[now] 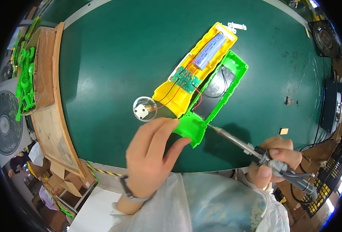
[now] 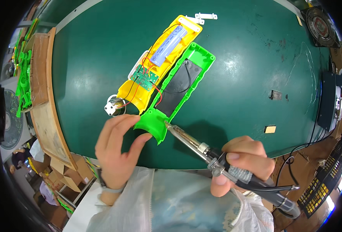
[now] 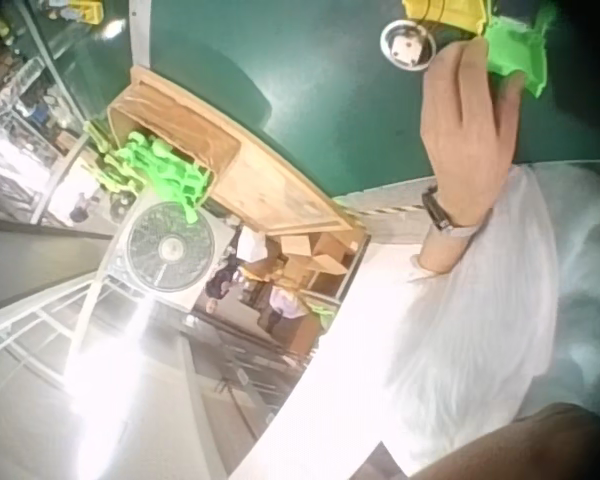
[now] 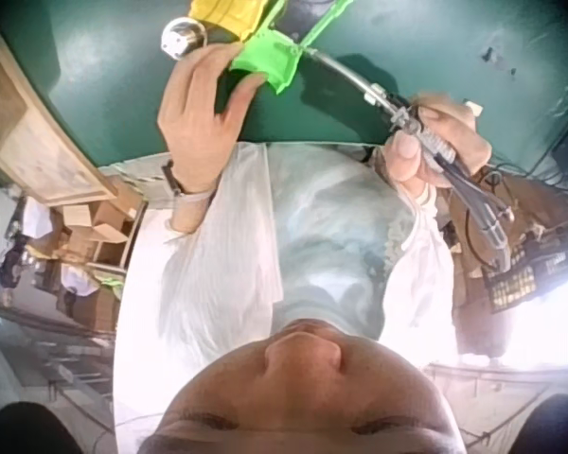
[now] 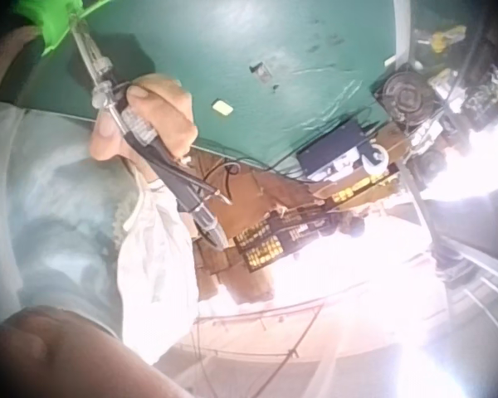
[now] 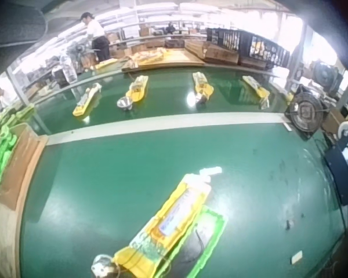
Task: The person solders wires to flashlight circuit components using a soldering iron, presses the casing halves together to assemble the flashlights, tests the light, and places the finished units onto a conveyor belt.
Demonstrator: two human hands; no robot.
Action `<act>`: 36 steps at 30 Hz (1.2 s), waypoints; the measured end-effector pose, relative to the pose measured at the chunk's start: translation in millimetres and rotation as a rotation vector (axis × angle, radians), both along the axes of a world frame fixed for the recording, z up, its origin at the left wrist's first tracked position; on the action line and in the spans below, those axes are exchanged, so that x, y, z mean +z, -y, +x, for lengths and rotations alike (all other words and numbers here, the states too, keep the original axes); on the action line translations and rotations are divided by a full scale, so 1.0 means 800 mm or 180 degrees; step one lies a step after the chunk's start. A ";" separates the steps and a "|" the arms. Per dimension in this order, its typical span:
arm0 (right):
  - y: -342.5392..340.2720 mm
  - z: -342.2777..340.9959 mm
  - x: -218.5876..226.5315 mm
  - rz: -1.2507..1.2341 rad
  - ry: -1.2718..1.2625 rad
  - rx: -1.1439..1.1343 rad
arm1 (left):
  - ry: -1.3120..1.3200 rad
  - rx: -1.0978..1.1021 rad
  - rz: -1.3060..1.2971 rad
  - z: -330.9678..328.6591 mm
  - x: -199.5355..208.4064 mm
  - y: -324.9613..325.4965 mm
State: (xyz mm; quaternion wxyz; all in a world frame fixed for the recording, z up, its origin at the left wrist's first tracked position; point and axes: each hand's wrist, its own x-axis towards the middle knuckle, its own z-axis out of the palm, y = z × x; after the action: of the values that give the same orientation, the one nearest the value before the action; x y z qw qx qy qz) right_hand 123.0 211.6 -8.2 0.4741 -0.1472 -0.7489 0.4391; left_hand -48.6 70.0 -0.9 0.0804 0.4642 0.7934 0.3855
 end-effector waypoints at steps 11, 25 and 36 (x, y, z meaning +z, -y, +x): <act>-0.004 -0.017 -0.011 0.0270 0.0140 0.0011 | 0.0566 0.0641 0.0457 0.022 -0.033 -0.022; -0.008 -0.022 -0.014 0.0248 0.0131 0.0100 | 0.0374 0.0468 0.0498 0.018 -0.034 -0.027; -0.008 -0.028 -0.013 0.0505 0.0286 -0.0084 | 0.0364 0.0428 0.0498 0.020 -0.032 -0.029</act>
State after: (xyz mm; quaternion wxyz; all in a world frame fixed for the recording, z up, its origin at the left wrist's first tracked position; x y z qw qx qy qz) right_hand 100.6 217.8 -18.7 0.4559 -0.1386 -0.7998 0.3650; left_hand -32.6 93.2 -26.5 0.0629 0.3920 0.7844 0.4766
